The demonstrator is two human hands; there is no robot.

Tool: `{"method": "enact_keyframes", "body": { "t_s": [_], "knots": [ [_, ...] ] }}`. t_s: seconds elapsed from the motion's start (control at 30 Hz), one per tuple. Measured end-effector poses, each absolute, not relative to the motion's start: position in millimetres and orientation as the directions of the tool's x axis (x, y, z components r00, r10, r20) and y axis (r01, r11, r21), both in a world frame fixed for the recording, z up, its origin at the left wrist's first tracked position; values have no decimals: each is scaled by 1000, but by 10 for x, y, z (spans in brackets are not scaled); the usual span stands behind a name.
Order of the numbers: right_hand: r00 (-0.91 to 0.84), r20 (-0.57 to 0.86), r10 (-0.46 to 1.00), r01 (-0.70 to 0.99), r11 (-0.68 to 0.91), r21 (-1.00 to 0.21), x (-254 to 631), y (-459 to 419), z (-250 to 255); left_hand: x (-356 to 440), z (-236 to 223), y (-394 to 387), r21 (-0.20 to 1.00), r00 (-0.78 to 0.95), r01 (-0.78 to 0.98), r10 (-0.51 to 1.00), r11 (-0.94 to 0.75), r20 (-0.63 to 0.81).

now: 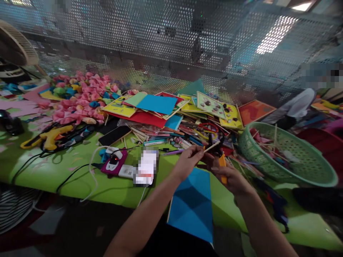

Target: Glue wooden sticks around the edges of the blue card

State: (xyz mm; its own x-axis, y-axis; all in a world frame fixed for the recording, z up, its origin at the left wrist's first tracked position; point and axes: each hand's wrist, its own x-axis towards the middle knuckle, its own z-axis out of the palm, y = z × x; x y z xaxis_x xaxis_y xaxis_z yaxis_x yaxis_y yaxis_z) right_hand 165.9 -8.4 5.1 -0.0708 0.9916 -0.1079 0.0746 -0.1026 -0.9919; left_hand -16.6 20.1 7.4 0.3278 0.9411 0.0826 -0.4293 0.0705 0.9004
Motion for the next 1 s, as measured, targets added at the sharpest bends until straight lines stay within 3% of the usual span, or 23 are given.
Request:
{"method": "enact_keyframes", "body": {
  "t_s": [0.13,0.27,0.37,0.57,0.73,1.0],
  "knots": [
    [12,-174,985,-9,-174,-985,1858,-101,-26,-174,36,223,911,254,-412,963,19,95],
    [74,-149,986,239,-162,-957,1962,-140,57,-201,38,244,919,245,-394,965,14,90],
    [-43,-117,992,437,-86,-895,1943,-169,137,-211,66,241,923,265,-385,959,10,100],
    [-263,10,965,672,190,-716,1897,-137,208,-185,26,250,943,266,-331,954,-42,136],
    [-338,18,941,749,281,-601,1878,-101,285,-174,-47,259,966,218,-232,961,-116,168],
    [-327,-1,945,791,274,-548,1883,-65,296,-167,-35,248,982,184,-57,965,-179,187]
  ]
}}
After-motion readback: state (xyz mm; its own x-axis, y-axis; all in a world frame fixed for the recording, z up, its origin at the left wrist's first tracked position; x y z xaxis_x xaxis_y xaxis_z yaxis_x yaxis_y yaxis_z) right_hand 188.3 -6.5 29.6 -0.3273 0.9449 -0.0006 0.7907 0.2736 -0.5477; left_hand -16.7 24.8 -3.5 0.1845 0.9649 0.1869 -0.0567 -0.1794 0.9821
